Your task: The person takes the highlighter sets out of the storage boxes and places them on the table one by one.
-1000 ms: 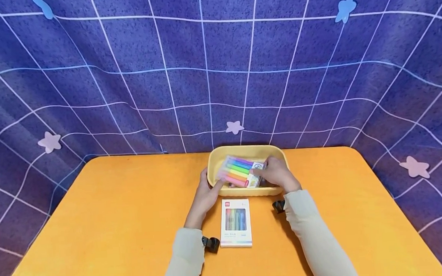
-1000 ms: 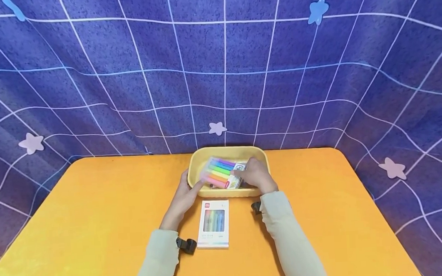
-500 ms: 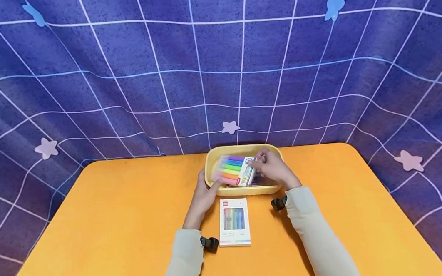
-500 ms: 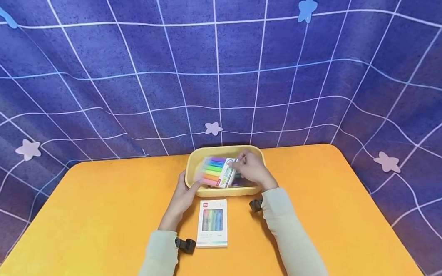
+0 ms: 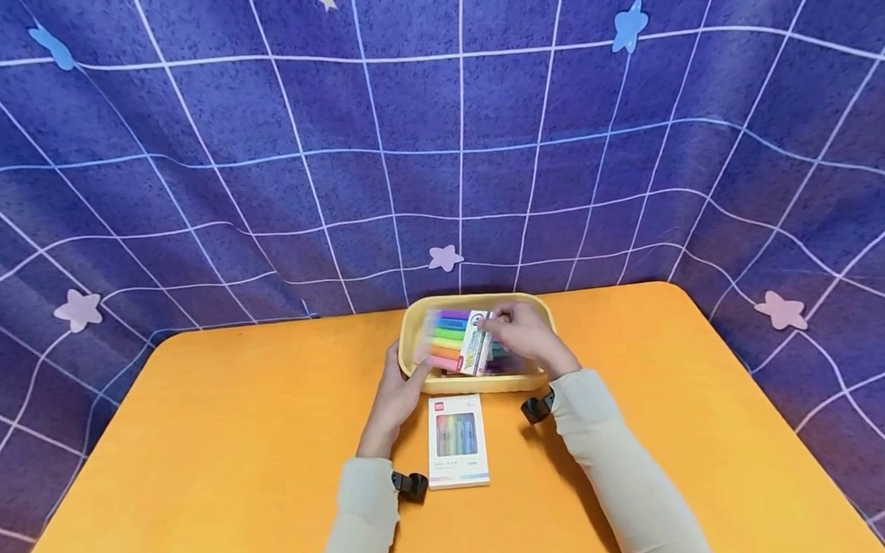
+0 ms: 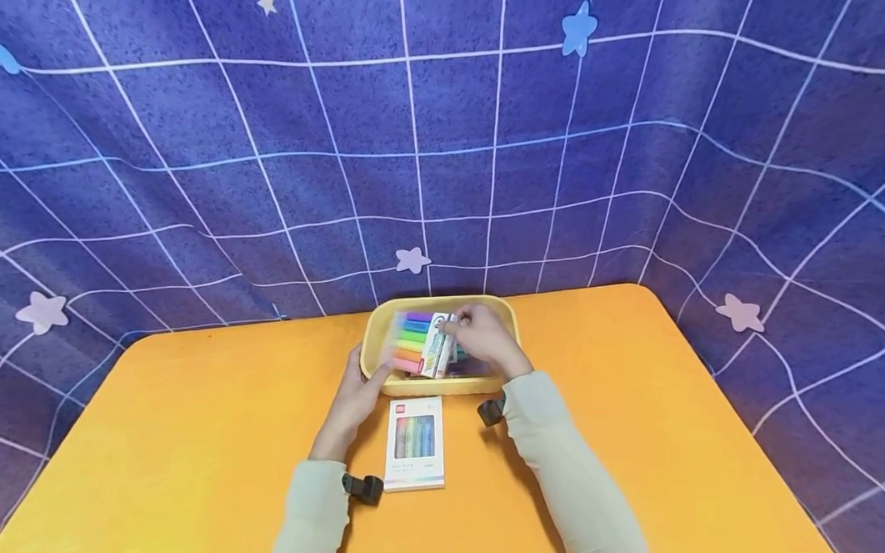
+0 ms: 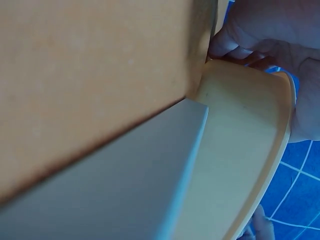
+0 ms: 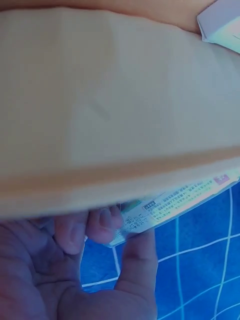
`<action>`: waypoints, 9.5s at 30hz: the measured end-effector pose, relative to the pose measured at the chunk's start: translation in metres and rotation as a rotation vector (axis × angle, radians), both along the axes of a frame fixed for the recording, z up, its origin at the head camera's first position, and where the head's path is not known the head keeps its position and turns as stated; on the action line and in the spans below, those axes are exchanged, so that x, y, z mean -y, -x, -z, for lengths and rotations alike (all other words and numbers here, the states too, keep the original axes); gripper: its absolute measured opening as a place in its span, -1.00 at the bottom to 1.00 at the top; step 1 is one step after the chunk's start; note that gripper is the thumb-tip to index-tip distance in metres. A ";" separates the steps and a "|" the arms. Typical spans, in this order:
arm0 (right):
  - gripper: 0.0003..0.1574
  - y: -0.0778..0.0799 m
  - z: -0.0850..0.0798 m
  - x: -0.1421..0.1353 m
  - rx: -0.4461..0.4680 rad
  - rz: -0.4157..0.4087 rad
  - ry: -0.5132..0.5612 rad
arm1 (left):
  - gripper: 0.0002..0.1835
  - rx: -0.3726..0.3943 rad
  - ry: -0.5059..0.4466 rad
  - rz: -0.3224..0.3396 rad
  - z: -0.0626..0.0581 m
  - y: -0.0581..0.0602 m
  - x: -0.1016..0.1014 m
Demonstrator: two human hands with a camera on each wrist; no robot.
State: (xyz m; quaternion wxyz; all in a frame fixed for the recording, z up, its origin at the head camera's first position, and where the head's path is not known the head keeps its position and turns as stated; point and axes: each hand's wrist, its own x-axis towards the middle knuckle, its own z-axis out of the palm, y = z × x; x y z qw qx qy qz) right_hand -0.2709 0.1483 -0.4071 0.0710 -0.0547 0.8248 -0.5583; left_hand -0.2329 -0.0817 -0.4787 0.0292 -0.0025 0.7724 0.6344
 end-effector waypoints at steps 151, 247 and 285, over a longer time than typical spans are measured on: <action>-0.66 -0.210 0.058 -0.032 0.337 0.218 0.363 | -0.17 0.073 0.005 0.033 -0.005 -0.002 0.003; -0.46 -0.055 -0.012 -0.043 -0.062 0.012 -0.288 | -0.23 0.089 0.026 0.001 -0.007 -0.004 0.002; -0.51 0.027 0.009 -0.007 -0.004 -0.033 -0.696 | -0.22 0.066 0.015 -0.034 0.002 -0.008 0.007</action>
